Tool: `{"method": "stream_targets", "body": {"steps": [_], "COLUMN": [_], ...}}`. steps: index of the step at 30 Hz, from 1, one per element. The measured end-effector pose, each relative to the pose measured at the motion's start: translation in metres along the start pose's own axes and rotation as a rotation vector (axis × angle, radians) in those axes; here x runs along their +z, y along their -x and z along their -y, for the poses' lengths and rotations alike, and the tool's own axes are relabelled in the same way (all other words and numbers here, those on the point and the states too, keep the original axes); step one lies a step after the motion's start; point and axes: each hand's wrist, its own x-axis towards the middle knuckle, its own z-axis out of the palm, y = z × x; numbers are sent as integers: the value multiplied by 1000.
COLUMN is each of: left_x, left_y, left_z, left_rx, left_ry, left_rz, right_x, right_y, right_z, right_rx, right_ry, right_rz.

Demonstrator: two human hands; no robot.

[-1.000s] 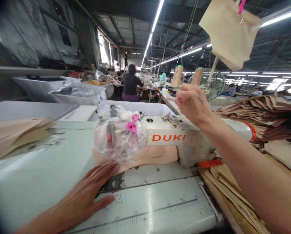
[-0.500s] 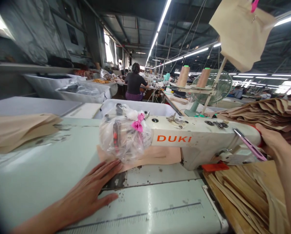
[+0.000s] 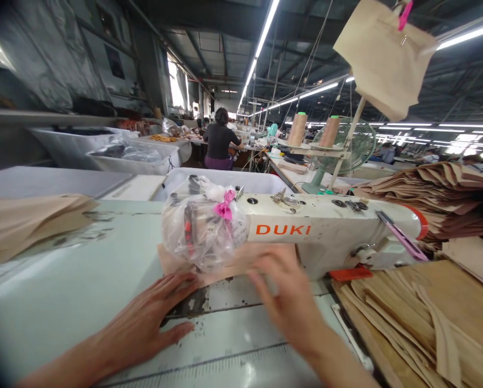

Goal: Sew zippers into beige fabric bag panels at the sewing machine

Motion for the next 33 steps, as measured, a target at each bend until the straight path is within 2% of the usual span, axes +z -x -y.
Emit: {"method": "stream_targets", "body": {"steps": [1,2,4,7,15,27,29,33], "left_x": [1,1,3,4,0,-1,-1,-2], "left_y": [0,0,0,-1,-8,-8,-9,-6], "left_z": [0,1,2,4,4,3,4,4], "left_rx": [-1,-2,4,19,4,23,37,38], "left_ry": [-12,-23,-38,-48,-69,-64,-77,-155], "left_rz": [4,2,-12,-22,-5,9,14,-9], "right_x": [32,61,105,131,126,128,129,120], "right_y": [4,5,4,0,0,3,1,8], "right_z": [14,24,31,24,21,20,14,-10], "right_rx": [-108,-150,-187,-193,-205,-227,-192,-6], "right_ry": [-96,-126,-130,-95,-20,-38,23,226], "right_rz": [176,313,410,432,413,387,384,364]}}
